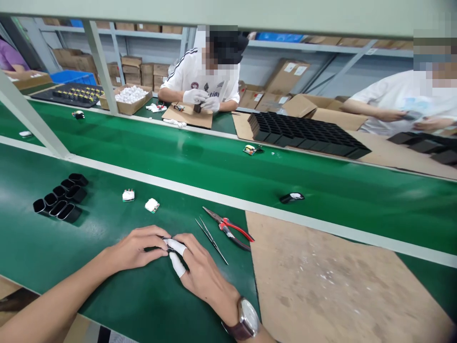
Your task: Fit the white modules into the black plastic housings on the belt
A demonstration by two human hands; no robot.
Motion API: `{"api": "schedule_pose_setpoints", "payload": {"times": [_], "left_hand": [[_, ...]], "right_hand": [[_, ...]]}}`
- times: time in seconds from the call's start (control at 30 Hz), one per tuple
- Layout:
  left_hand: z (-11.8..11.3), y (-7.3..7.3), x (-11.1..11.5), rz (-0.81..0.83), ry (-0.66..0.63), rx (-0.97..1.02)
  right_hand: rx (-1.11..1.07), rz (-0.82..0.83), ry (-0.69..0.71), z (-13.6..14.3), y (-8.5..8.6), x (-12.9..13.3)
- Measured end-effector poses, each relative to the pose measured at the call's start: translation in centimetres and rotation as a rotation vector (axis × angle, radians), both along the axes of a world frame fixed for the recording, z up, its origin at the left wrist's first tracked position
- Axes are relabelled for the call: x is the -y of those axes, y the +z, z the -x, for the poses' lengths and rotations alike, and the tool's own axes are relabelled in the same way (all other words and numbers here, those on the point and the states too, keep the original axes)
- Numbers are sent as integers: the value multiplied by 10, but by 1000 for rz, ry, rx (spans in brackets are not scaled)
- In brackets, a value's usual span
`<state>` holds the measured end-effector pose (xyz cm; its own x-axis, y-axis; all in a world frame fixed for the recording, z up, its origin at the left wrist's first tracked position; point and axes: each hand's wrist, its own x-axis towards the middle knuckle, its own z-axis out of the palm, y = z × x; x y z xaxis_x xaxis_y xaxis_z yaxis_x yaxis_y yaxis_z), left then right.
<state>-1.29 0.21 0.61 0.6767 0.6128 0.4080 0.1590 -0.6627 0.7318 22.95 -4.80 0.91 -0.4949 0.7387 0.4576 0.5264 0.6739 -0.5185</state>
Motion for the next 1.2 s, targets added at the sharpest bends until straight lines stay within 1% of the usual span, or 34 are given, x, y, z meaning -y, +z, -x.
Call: {"api": "schedule_pose_setpoints", "payload": {"times": [0.07, 0.2, 0.27, 0.3, 0.33, 0.4, 0.43, 0.47, 0.5, 0.53, 0.6, 0.67, 0.73, 0.77, 0.83, 0.9, 0.93, 0.97, 1.03, 1.1, 1.17, 1.2], "left_hand": [[-1, -1, -1, -19, 11, 21], [-3, -4, 2, -69, 12, 48], [-6, -5, 4, -19, 43, 42], [-7, -5, 5, 54, 92, 53], [-8, -5, 5, 170, 153, 77], [-10, -2, 2, 500, 276, 174], [-10, 0, -1, 678, 318, 239], [-10, 2, -4, 835, 341, 306], [-10, 5, -7, 954, 354, 368], [-9, 7, -9, 1032, 362, 419], [-8, 10, -11, 1090, 379, 482], [-8, 11, -11, 1057, 398, 471], [-9, 10, -12, 926, 421, 395], [-10, 10, -14, 820, 435, 340], [-11, 12, -27, 527, 475, 183], [-12, 20, -53, 251, 531, 32], [-11, 25, -71, 151, 567, -26], [-9, 31, -91, 95, 608, -58], [-5, 43, -131, 39, 709, -91], [0, 50, -165, 9, 802, -132], [2, 51, -186, 0, 846, -173], [3, 50, -191, -2, 849, -189]], "right_hand": [[5, 13, 1, -1, -1, 0], [62, -13, -3, -2, 1, 0], [34, 7, -9, -4, 3, 0], [8, 8, -27, -6, 3, 0], [-14, -7, -62, -9, 3, -1], [-6, -81, -177, -16, -1, -5], [34, -129, -241, -21, -3, -7], [95, -175, -300, -26, -6, -10], [167, -211, -350, -31, -10, -12], [240, -234, -390, -36, -14, -14], [356, -250, -432, -45, -22, -19], [421, -260, -463, -51, -29, -23], [451, -284, -502, -55, -34, -26], [458, -299, -521, -56, -36, -27], [454, -328, -537, -56, -36, -29], [436, -351, -528, -55, -34, -29], [427, -359, -518, -53, -32, -28], [420, -364, -506, -52, -31, -27], [416, -368, -480, -49, -28, -23], [413, -375, -456, -47, -26, -20], [406, -384, -444, -46, -25, -18], [403, -386, -439, -46, -25, -18]]}}
